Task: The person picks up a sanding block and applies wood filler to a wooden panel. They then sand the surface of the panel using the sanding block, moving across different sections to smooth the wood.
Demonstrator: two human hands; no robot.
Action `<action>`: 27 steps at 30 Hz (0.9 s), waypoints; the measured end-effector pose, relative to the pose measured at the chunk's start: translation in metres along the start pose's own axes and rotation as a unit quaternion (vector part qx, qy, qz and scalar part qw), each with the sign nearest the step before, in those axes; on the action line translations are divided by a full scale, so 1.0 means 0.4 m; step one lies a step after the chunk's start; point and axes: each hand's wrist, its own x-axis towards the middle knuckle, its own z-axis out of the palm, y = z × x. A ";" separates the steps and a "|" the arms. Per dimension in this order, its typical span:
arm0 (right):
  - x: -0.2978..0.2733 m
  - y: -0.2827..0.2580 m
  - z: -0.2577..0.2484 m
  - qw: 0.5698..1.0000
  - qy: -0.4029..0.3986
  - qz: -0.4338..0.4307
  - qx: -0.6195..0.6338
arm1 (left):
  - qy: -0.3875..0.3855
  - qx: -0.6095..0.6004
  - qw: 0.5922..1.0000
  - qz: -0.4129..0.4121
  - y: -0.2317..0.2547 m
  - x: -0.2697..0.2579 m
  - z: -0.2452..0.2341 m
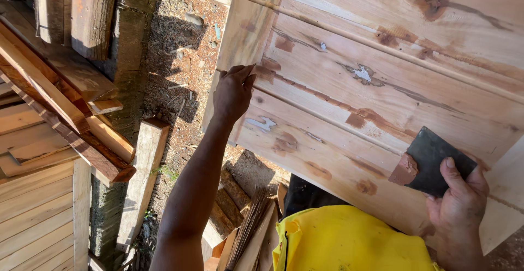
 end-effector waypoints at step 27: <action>0.050 -0.134 -0.143 0.999 -0.040 -0.023 0.029 | -0.141 -0.090 0.985 0.033 0.709 -0.297 0.155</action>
